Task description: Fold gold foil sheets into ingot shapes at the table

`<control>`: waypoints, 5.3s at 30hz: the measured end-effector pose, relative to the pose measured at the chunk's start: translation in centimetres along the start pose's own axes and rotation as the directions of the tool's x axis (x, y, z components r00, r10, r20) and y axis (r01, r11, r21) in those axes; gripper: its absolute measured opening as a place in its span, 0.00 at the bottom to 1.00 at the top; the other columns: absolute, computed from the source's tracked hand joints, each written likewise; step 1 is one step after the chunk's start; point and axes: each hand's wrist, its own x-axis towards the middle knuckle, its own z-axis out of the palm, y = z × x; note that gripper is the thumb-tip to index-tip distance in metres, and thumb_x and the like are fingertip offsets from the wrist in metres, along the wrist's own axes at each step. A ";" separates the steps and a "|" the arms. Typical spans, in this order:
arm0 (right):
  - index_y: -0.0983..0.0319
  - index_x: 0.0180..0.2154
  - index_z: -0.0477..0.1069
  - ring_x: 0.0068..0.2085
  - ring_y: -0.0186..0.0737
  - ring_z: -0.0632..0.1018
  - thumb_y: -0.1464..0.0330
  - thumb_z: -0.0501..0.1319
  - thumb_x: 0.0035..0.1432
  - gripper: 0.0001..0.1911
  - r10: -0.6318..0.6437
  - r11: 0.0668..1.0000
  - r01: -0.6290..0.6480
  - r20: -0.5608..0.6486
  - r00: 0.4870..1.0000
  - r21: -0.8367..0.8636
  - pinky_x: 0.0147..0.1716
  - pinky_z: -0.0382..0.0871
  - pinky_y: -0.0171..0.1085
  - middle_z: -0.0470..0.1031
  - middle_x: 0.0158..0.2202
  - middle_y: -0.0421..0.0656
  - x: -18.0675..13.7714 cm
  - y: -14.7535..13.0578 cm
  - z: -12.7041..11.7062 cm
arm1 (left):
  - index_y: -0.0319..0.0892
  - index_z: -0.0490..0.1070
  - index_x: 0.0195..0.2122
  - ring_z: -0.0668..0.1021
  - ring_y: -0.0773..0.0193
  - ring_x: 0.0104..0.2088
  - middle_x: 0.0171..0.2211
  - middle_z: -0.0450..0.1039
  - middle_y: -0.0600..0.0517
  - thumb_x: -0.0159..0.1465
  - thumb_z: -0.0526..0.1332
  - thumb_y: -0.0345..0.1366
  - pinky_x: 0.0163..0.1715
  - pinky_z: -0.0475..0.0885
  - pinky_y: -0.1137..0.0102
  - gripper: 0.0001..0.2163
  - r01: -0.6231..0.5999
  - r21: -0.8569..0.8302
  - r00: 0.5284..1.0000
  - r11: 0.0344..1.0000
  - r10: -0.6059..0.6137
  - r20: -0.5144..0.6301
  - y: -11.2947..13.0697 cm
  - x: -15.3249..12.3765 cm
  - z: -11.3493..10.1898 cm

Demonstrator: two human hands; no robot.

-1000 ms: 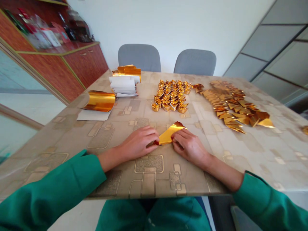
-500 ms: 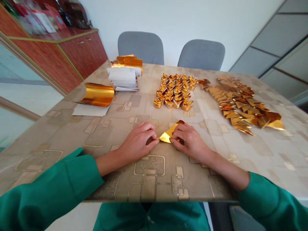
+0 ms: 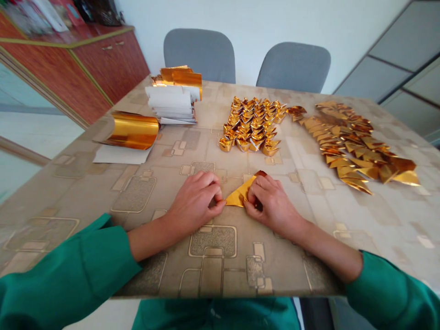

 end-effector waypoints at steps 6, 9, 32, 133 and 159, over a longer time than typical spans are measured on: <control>0.61 0.27 0.63 0.38 0.43 0.68 0.72 0.60 0.55 0.07 0.008 1.000 -0.008 -0.007 1.000 -0.003 0.37 0.56 0.40 0.68 0.33 0.44 -0.1 0.0 0.3 | 0.39 0.72 0.43 0.71 0.55 0.44 0.43 0.72 0.46 0.65 0.60 0.32 0.44 0.68 0.60 0.06 -0.161 0.148 0.981 0.976 0.175 -0.086 0.5 -0.2 0.0; 0.61 0.26 0.63 0.39 0.44 0.68 0.72 0.59 0.55 0.07 -0.003 1.000 0.002 -0.022 1.000 -0.019 0.37 0.56 0.40 0.68 0.33 0.44 -0.1 0.1 0.6 | 0.37 0.71 0.49 0.71 0.56 0.45 0.47 0.73 0.45 0.70 0.53 0.30 0.49 0.67 0.60 0.11 -0.399 0.245 0.900 0.884 0.428 -0.077 1.4 -0.5 0.1; 0.60 0.34 0.74 0.41 0.39 0.74 0.70 0.56 0.67 0.10 -0.368 0.908 0.354 -0.024 0.929 -0.222 0.54 0.59 0.44 0.77 0.34 0.41 -3.0 0.9 -2.1 | 0.40 0.69 0.56 0.72 0.57 0.48 0.52 0.74 0.47 0.70 0.54 0.32 0.51 0.64 0.60 0.15 -0.406 0.253 0.914 0.878 0.386 0.130 1.6 -1.7 0.3; 0.64 0.30 0.72 0.30 0.35 0.72 0.72 0.63 0.62 0.06 -0.221 0.922 0.203 0.019 0.975 0.331 0.31 0.61 0.33 0.73 0.27 0.40 -0.7 0.0 -1.2 | 0.37 0.74 0.47 0.75 0.59 0.45 0.46 0.79 0.46 0.69 0.54 0.29 0.47 0.72 0.61 0.11 -0.437 0.008 0.894 0.899 0.436 -0.104 1.6 -4.7 -0.3; 0.62 0.29 0.65 0.32 0.36 0.70 0.73 0.62 0.61 0.08 -0.161 0.976 0.159 -0.001 0.987 0.149 0.34 0.57 0.36 0.71 0.28 0.39 -0.8 -0.2 0.2 | 0.33 0.72 0.49 0.74 0.56 0.46 0.47 0.76 0.43 0.69 0.50 0.28 0.52 0.69 0.59 0.14 -0.423 0.138 0.905 0.896 0.426 0.003 2.5 -5.0 -0.4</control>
